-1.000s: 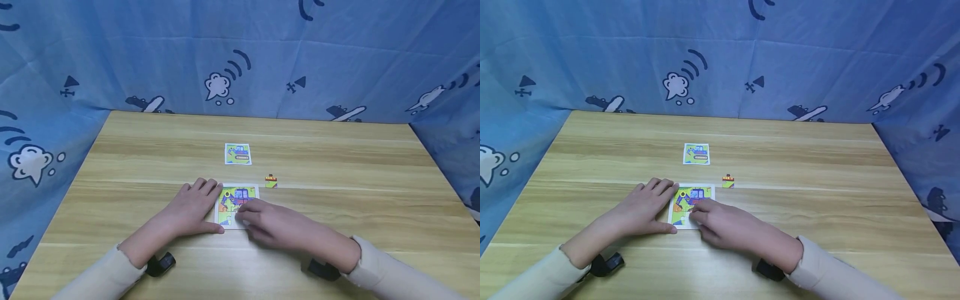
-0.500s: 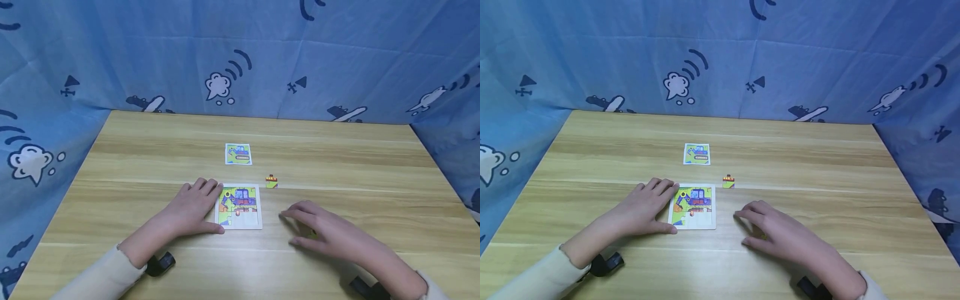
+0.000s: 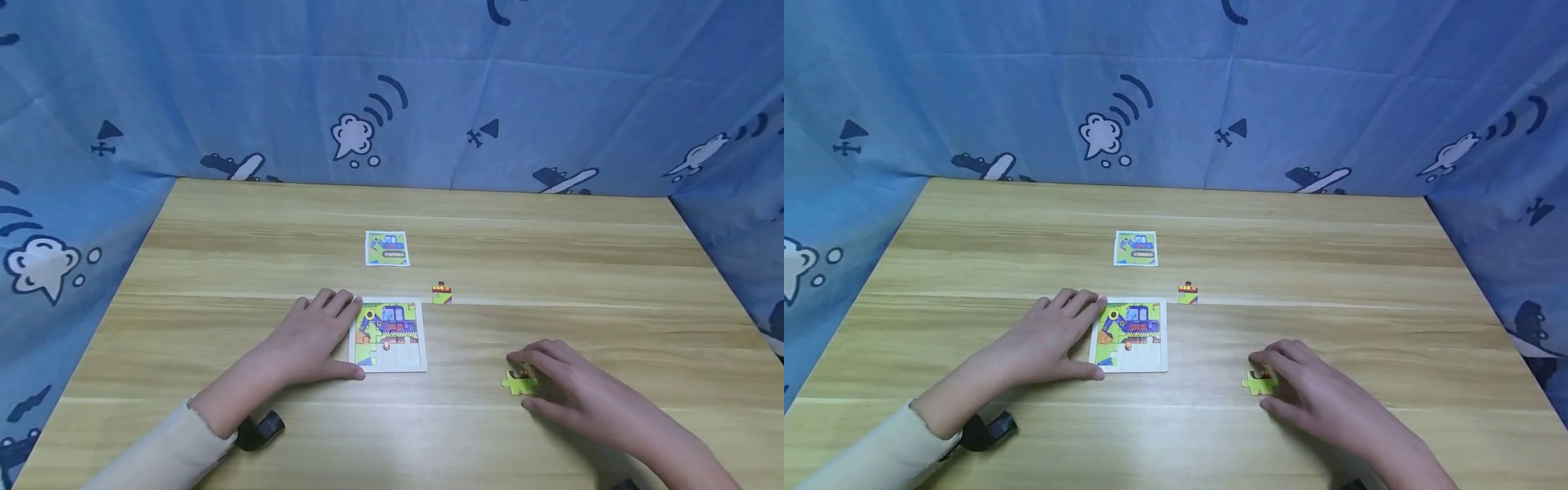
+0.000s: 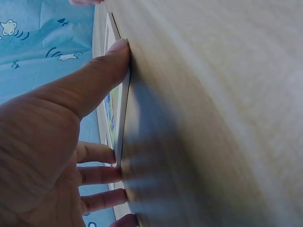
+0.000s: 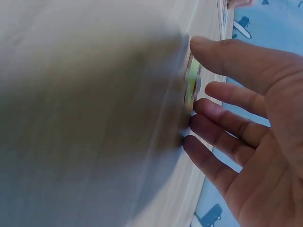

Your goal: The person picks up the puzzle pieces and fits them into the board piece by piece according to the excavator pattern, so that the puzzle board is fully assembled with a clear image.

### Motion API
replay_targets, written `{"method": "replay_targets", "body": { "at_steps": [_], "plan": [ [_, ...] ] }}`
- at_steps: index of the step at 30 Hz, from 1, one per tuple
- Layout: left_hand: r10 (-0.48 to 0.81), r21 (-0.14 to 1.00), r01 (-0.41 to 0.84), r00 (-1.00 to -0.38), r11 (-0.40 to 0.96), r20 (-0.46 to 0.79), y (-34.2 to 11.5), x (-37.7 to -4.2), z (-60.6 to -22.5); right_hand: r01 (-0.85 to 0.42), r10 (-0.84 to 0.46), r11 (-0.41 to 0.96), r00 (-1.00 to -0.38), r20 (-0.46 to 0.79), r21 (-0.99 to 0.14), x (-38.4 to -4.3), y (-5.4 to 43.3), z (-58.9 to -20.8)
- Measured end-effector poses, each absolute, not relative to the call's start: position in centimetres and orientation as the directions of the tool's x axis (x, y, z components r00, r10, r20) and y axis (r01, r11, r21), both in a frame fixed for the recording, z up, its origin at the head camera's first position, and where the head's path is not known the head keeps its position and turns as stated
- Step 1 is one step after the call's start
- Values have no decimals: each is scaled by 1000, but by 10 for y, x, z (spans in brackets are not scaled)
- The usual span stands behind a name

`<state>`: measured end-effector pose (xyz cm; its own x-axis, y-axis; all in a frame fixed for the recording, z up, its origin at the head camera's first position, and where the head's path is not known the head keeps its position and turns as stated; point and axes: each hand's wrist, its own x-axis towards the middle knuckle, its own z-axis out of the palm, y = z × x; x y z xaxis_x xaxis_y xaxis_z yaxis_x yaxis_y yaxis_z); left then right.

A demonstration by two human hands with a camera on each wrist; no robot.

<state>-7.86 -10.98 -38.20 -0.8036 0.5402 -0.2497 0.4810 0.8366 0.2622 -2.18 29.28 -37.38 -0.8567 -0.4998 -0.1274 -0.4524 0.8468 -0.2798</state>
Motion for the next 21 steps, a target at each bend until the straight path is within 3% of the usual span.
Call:
{"method": "replay_targets", "body": {
  "at_steps": [4, 12, 21],
  "plan": [
    [540, 257, 484, -806, 837, -241, -111, -79, -381, -489, -530, 824, -843, -88, -286, -22, 297, -377],
    [536, 264, 475, -807, 839, -249, -111, -78, -381, -637, -631, 712, -765, 129, -294, -22, 297, -388],
    [543, 275, 480, -804, 833, -241, -111, -78, -381, -673, -647, 702, -740, 186, -234, -22, 295, -392]
  ]
}}
